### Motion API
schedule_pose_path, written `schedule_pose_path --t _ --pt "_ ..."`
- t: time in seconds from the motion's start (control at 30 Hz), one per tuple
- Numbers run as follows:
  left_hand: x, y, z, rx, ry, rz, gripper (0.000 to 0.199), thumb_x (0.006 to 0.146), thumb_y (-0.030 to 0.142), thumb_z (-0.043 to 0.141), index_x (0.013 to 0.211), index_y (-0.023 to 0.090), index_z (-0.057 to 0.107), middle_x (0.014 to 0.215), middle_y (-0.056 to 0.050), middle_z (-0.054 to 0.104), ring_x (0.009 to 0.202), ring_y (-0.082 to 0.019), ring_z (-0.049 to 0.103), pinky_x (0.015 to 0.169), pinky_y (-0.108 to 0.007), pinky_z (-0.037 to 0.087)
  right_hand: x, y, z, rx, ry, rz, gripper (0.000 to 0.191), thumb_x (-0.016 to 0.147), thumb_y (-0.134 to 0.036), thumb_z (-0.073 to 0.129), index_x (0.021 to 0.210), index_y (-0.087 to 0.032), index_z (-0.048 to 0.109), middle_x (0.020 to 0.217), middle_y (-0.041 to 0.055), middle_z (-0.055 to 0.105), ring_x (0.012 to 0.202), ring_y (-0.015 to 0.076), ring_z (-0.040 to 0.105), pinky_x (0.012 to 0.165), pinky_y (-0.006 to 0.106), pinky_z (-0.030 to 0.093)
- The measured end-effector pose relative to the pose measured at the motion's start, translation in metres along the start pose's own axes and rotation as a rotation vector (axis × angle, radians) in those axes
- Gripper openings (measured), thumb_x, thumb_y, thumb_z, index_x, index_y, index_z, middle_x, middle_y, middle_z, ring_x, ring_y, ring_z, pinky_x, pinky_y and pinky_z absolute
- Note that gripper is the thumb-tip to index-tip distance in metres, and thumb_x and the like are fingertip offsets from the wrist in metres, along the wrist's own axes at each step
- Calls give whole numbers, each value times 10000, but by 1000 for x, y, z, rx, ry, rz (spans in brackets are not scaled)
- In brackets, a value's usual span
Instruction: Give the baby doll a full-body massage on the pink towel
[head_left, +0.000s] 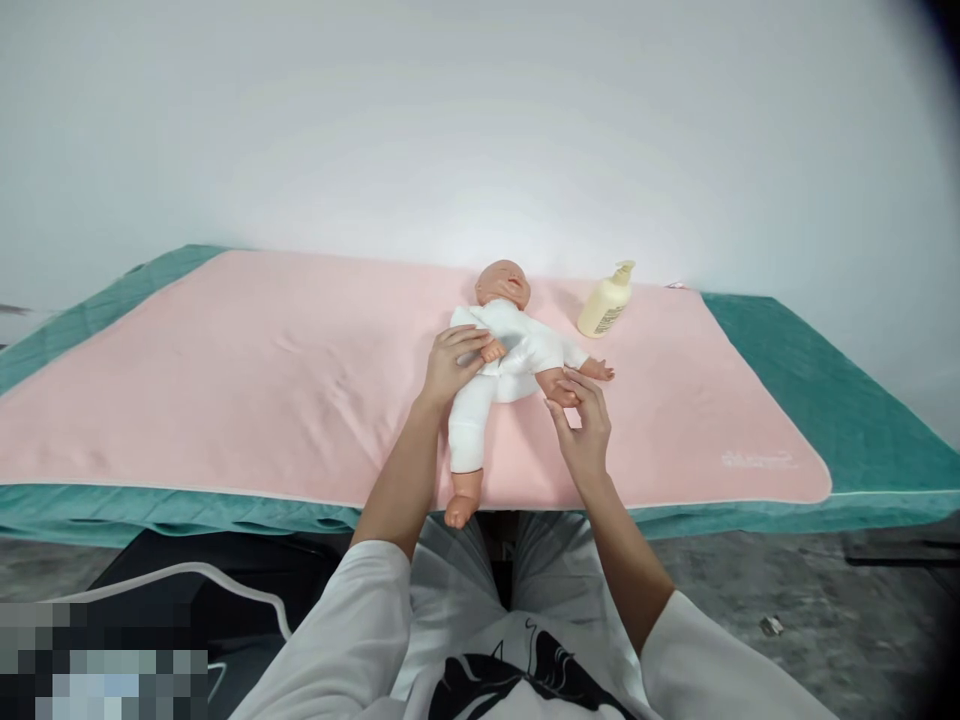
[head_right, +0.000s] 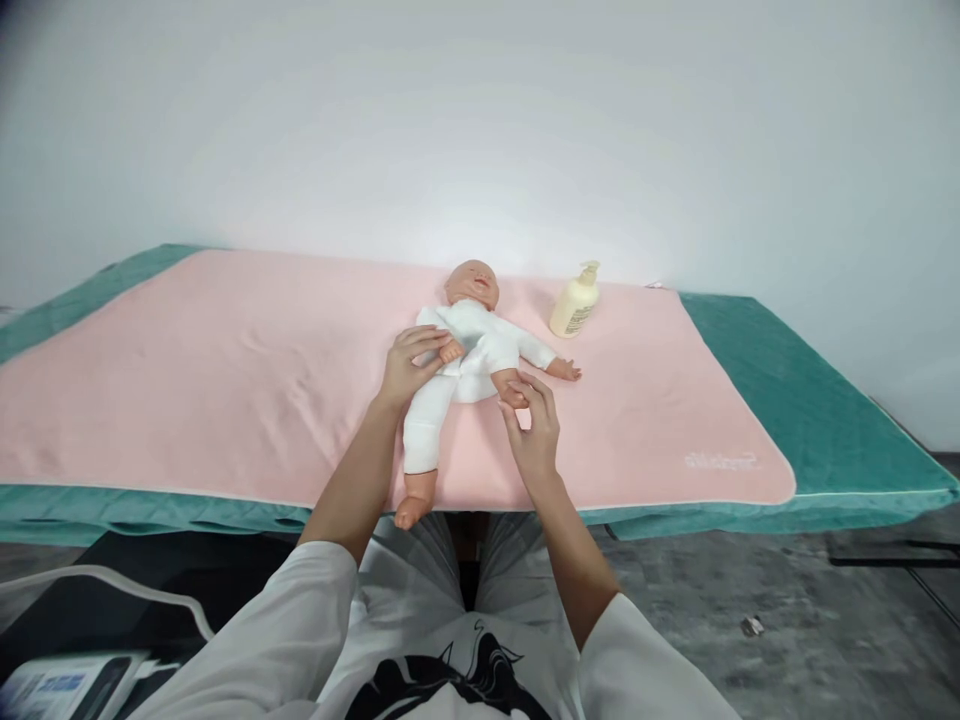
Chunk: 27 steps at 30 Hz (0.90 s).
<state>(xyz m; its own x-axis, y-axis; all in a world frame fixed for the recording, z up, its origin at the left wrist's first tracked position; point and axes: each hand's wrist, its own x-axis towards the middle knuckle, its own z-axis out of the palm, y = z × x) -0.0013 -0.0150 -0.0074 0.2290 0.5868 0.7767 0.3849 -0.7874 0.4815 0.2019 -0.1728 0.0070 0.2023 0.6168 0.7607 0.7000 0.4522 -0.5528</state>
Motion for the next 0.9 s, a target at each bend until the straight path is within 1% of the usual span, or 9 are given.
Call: schedule_pose_path --t 0.13,0.3,0.43,0.57,0.63,0.73,0.8,0.9 --pt "0 0 -1 -17 58 -36 211 806 293 734 1016 279 741 1104 -28 740 1127 -221 628 1020 -462 488 -11 -3 -9 -5 18 23 236 884 -244 637 1119 -225 630 1180 108 643 1189 246 615 1013 468 537" --pt "1 1 -6 -109 216 -91 250 762 336 780 1000 267 743 1060 -38 742 1071 -213 647 1015 -453 496 -20 -15 -29 -18 -4 51 260 873 -254 655 1132 -242 640 1239 108 611 1196 249 611 981 447 567" --pt "2 -2 -11 -208 322 -257 299 747 356 784 1013 228 735 1088 -64 722 1058 -216 656 1011 -429 505 -27 -20 -43 -26 -32 73 290 860 -244 679 1146 -250 634 1258 106 598 1179 243 617 943 432 594" --pt "3 -13 -14 -373 460 -422 313 757 348 773 1031 203 723 1086 -74 716 1064 -220 661 994 -401 512 -37 -21 -53 -37 -44 79 306 854 -245 689 1154 -257 632 1263 101 597 1197 251 609 947 441 596" --pt "3 -19 -16 -479 536 -478 322 783 358 752 1058 195 713 1117 -73 711 1104 -223 651 1015 -394 501 -43 -23 -56 -47 -50 86 311 853 -241 689 1158 -258 631 1267 102 596 1192 252 612 944 444 597" --pt "3 -26 -19 -607 648 -572 340 815 378 726 1096 190 695 1212 -75 679 1212 -218 601 1079 -379 457 -51 -27 -61 -54 -60 75 312 854 -222 688 1158 -256 628 1261 105 597 1166 244 626 940 438 598" --pt "2 -30 -21 -667 713 -669 337 835 373 707 1123 201 678 1270 -75 650 1268 -207 565 1106 -371 432 -57 -31 -63 -64 -77 57 309 855 -211 686 1155 -252 628 1256 109 598 1169 244 624 944 437 595" --pt "0 -36 -24 -769 777 -810 308 870 341 668 1155 228 650 1338 -68 608 1296 -189 545 1133 -371 405 -67 -34 -66 -85 -99 47 319 859 -199 677 1169 -245 619 1270 118 591 1191 249 613 956 443 588"
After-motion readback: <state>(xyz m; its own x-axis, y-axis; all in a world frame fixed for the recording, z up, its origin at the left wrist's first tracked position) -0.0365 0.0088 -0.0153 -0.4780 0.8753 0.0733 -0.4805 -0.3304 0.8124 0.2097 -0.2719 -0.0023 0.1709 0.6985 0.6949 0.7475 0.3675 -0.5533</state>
